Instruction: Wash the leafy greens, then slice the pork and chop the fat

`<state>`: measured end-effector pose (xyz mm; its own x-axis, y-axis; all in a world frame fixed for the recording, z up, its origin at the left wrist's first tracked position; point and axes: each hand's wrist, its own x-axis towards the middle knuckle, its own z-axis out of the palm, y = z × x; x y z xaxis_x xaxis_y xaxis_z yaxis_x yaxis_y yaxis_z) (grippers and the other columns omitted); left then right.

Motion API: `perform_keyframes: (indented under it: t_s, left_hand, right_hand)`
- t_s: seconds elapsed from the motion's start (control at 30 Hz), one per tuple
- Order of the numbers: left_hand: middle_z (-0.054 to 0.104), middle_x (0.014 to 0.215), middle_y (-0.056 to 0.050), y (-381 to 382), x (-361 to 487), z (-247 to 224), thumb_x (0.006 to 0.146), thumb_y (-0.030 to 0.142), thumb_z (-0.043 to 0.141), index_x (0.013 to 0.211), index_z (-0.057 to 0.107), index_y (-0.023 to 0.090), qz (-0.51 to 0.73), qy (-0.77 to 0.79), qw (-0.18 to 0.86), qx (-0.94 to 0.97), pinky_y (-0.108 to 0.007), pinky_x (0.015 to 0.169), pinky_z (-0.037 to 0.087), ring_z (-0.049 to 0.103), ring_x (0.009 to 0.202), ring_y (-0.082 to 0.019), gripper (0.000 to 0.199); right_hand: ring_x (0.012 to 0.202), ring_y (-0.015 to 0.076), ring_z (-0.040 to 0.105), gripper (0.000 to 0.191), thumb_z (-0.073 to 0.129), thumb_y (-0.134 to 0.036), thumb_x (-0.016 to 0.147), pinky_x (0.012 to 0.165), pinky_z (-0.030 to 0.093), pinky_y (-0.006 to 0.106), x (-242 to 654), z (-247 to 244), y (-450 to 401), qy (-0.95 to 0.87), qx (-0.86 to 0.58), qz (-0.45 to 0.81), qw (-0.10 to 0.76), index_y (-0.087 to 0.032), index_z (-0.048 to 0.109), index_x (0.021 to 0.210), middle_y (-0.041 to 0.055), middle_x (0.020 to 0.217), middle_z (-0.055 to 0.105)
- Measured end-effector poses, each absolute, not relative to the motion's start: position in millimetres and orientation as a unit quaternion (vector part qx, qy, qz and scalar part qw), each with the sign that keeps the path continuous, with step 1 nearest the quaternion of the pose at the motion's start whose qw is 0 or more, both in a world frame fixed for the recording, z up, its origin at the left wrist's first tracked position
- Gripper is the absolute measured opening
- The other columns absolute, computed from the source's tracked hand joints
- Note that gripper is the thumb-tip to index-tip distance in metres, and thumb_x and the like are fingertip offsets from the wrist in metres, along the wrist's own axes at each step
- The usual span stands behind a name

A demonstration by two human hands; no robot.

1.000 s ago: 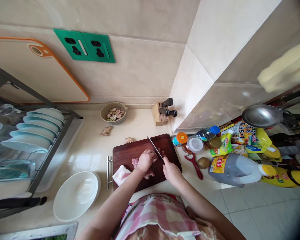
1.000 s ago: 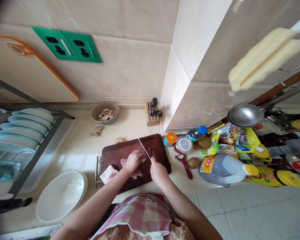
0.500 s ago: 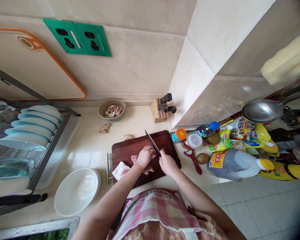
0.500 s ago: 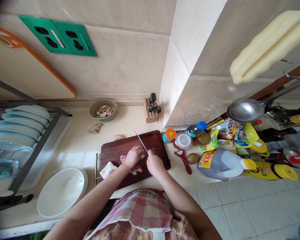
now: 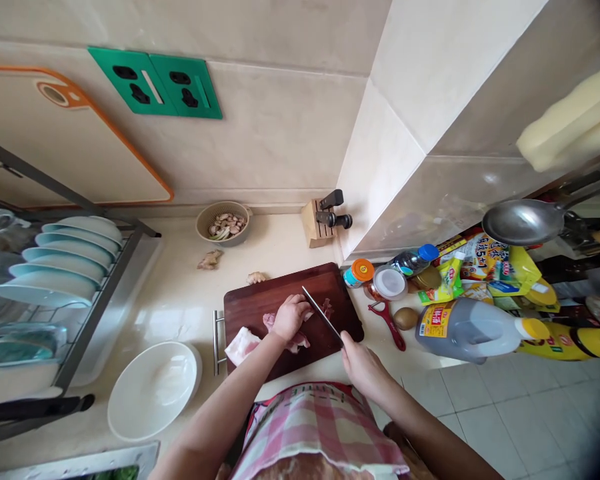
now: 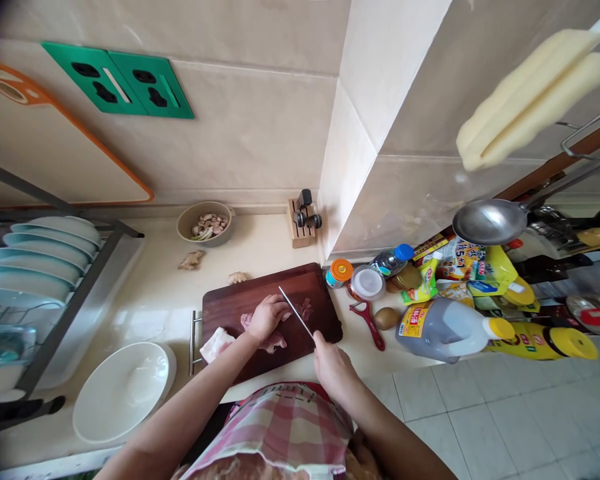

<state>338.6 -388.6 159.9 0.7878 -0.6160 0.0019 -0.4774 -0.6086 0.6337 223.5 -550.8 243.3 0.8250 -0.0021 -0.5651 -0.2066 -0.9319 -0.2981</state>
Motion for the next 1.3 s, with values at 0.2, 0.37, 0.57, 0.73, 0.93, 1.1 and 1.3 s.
perform_keyframes:
  t_s: [0.2, 0.37, 0.57, 0.73, 0.93, 1.1, 1.3]
  left_hand:
    - [0.061, 0.094, -0.005, -385.2, 337.2, 161.3, 0.084, 0.023, 0.046, 0.083, 0.068, 0.019, -0.111, -0.293, 0.341, 0.886, -0.027, 0.084, 0.042, 0.053, 0.089, -0.016, 0.022]
    - [0.059, 0.090, -0.004, -375.3, 335.4, 160.1, 0.084, 0.021, 0.044, 0.083, 0.067, 0.019, -0.103, -0.287, 0.339, 0.890, -0.024, 0.078, 0.044, 0.054, 0.083, -0.014, 0.023]
    - [0.058, 0.088, -0.005, -381.8, 337.1, 156.9, 0.084, 0.022, 0.044, 0.079, 0.066, 0.019, -0.119, -0.303, 0.311, 0.893, -0.025, 0.078, 0.042, 0.052, 0.086, -0.015, 0.023]
    - [0.057, 0.084, -0.006, -386.1, 336.6, 160.4, 0.085, 0.023, 0.042, 0.074, 0.066, 0.017, -0.140, -0.303, 0.295, 0.896, -0.025, 0.079, 0.042, 0.052, 0.083, -0.015, 0.027]
    - [0.054, 0.104, -0.005, -366.8, 337.4, 168.2, 0.082, 0.024, 0.048, 0.100, 0.061, 0.021, -0.120, -0.342, 0.309, 0.880, -0.029, 0.085, 0.041, 0.050, 0.095, -0.017, 0.023]
    - [0.056, 0.092, -0.005, -367.5, 341.4, 169.2, 0.063, 0.043, 0.066, 0.086, 0.061, 0.018, -0.134, -0.461, 0.275, 0.833, -0.030, 0.081, 0.041, 0.048, 0.090, -0.020, 0.035]
    - [0.055, 0.088, -0.006, -374.3, 337.9, 168.2, 0.061, 0.042, 0.067, 0.085, 0.060, 0.018, -0.129, -0.423, 0.267, 0.856, -0.030, 0.078, 0.040, 0.048, 0.085, -0.020, 0.035]
  right_hand:
    - [0.082, 0.0189, 0.061, 0.033, 0.031, -0.022, 0.087, 0.064, 0.034, 0.025, 275.9, 220.4, -531.5, 0.051, -0.949, 0.237, 0.201, -0.016, 0.038, 0.119, 0.0103, 0.091, 0.064]
    - [0.076, 0.0177, 0.061, 0.032, 0.029, -0.021, 0.088, 0.060, 0.033, 0.024, 224.0, 224.9, -557.3, 0.056, -0.952, 0.240, 0.182, -0.015, 0.040, 0.117, 0.0089, 0.083, 0.065]
    - [0.073, 0.0176, 0.062, 0.032, 0.028, -0.017, 0.087, 0.057, 0.032, 0.024, 208.6, 238.3, -547.9, 0.063, -0.943, 0.287, 0.154, -0.015, 0.042, 0.116, 0.0089, 0.082, 0.065]
    - [0.081, 0.0181, 0.061, 0.031, 0.029, -0.018, 0.088, 0.061, 0.034, 0.025, 276.3, 226.7, -517.1, 0.058, -0.947, 0.265, 0.174, -0.017, 0.039, 0.117, 0.0108, 0.092, 0.064]
    - [0.077, 0.0182, 0.061, 0.031, 0.031, -0.023, 0.088, 0.060, 0.033, 0.025, 256.2, 217.9, -540.7, 0.045, -0.946, 0.244, 0.207, -0.015, 0.038, 0.117, 0.0100, 0.087, 0.065]
    - [0.072, 0.0162, 0.060, 0.029, 0.028, -0.021, 0.088, 0.058, 0.030, 0.023, 201.0, 232.8, -561.7, 0.050, -0.949, 0.248, 0.188, -0.016, 0.041, 0.113, 0.0067, 0.079, 0.063]
    - [0.072, 0.0190, 0.061, 0.032, 0.028, -0.017, 0.087, 0.055, 0.030, 0.025, 232.1, 238.3, -539.1, 0.070, -0.936, 0.302, 0.167, -0.017, 0.040, 0.116, 0.0095, 0.081, 0.065]
